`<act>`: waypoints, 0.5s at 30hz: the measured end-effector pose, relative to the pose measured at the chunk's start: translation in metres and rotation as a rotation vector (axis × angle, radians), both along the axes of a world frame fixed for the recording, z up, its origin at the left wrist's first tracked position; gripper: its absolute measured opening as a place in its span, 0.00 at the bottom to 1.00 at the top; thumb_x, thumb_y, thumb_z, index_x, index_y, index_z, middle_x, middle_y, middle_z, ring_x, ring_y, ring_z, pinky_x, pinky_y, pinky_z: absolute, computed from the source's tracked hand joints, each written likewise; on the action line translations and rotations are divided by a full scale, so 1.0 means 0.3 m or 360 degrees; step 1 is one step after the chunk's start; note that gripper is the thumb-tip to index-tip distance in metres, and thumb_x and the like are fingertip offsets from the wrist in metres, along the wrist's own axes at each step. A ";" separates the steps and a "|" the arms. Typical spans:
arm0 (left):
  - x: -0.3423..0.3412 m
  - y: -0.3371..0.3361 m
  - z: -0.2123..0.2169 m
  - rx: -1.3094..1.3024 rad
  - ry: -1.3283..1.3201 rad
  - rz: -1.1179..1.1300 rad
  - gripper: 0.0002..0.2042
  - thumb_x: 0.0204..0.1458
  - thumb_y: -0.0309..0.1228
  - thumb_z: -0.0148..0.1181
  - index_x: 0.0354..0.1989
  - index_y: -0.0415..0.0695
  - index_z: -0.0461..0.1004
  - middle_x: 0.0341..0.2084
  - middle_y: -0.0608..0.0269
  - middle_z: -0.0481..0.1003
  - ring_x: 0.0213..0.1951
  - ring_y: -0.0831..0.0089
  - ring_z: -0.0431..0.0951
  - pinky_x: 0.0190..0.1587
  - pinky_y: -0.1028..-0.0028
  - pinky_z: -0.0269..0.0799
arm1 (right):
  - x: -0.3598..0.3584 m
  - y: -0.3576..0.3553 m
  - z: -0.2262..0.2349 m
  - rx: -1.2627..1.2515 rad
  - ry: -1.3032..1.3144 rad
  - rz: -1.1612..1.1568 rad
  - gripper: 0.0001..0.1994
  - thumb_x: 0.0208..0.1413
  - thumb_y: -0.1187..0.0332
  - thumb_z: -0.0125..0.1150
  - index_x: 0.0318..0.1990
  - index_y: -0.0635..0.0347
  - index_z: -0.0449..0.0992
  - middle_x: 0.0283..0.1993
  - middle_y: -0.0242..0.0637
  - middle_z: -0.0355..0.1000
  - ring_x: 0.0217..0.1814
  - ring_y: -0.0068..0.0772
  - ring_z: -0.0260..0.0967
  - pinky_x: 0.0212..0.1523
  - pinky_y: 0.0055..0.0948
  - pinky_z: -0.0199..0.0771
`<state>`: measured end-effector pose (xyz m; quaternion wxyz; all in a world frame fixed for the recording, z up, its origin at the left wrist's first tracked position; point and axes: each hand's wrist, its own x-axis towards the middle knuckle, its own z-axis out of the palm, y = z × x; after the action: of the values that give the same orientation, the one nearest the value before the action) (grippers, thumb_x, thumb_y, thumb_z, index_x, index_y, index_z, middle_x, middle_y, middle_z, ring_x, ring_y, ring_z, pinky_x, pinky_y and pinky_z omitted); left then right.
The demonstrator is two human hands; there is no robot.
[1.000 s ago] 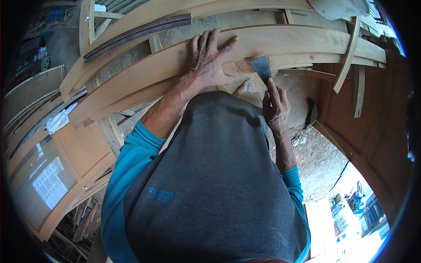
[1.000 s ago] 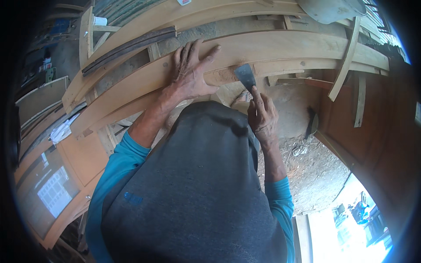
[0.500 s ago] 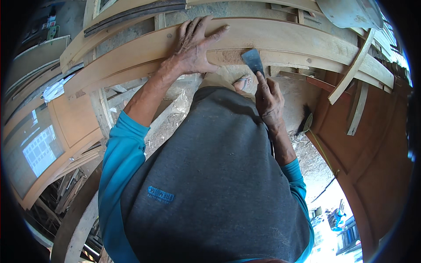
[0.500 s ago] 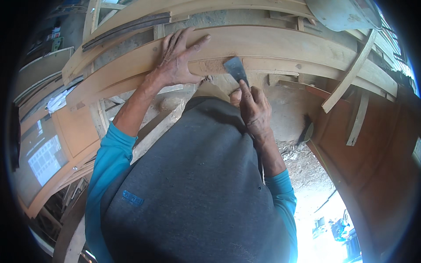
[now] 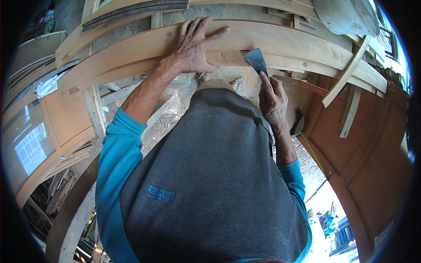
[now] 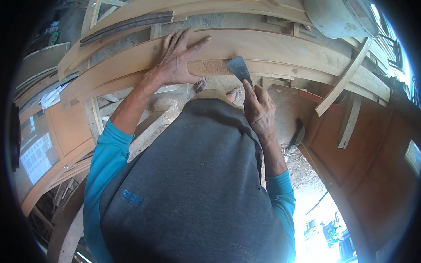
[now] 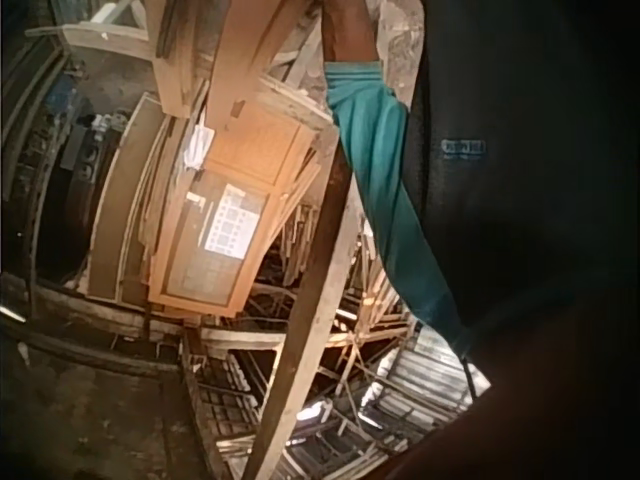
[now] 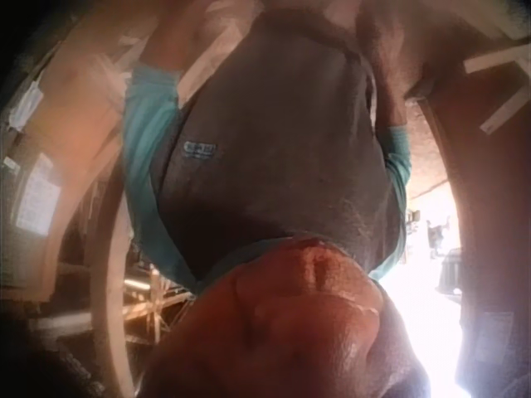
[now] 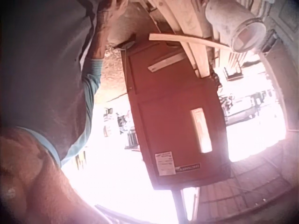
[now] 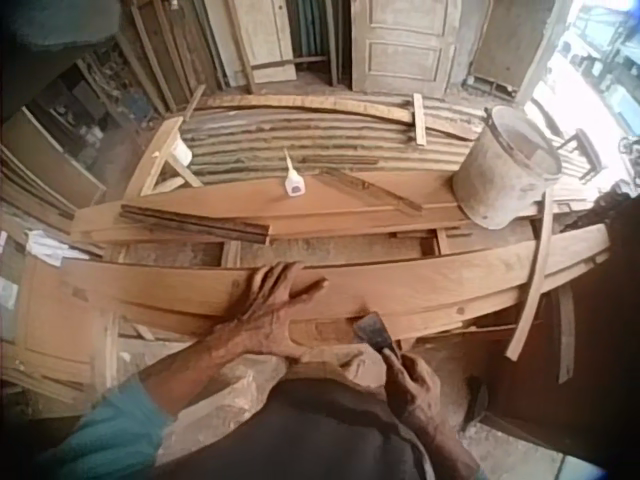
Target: The person uses a scraper tool to smooth a carved section on a long wooden plank, holding the tool with both hands and applying pressure against the wood.
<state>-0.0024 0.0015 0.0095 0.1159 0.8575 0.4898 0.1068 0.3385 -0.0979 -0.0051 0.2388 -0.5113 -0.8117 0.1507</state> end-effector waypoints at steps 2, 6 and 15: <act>0.000 -0.003 -0.003 -0.0004 -0.0003 0.0006 0.64 0.26 0.57 0.86 0.82 0.66 0.64 0.78 0.39 0.56 0.79 0.38 0.55 0.79 0.39 0.45 | 0.012 0.005 0.012 0.0025 -0.0002 0.0115 0.29 0.64 0.76 0.68 0.73 0.47 0.77 0.52 0.45 0.77 0.48 0.46 0.81 0.45 0.42 0.85; 0.002 -0.007 0.003 -0.0007 -0.0002 0.0027 0.64 0.25 0.55 0.85 0.82 0.67 0.64 0.78 0.39 0.55 0.79 0.38 0.55 0.80 0.39 0.43 | 0.033 0.031 0.009 0.0084 -0.0042 0.0218 0.35 0.57 0.78 0.70 0.74 0.45 0.76 0.52 0.41 0.77 0.47 0.45 0.80 0.48 0.42 0.84; -0.001 -0.009 0.000 -0.0005 0.0005 0.0033 0.65 0.24 0.54 0.86 0.83 0.71 0.62 0.79 0.39 0.55 0.79 0.38 0.55 0.82 0.39 0.41 | 0.052 0.061 0.002 0.0031 0.0084 0.0164 0.31 0.65 0.78 0.65 0.76 0.52 0.73 0.54 0.46 0.77 0.49 0.48 0.79 0.50 0.44 0.83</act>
<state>-0.0026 -0.0013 0.0094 0.1155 0.8523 0.4990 0.1059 0.3542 -0.0795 -0.0045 0.2569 -0.4623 -0.8319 0.1684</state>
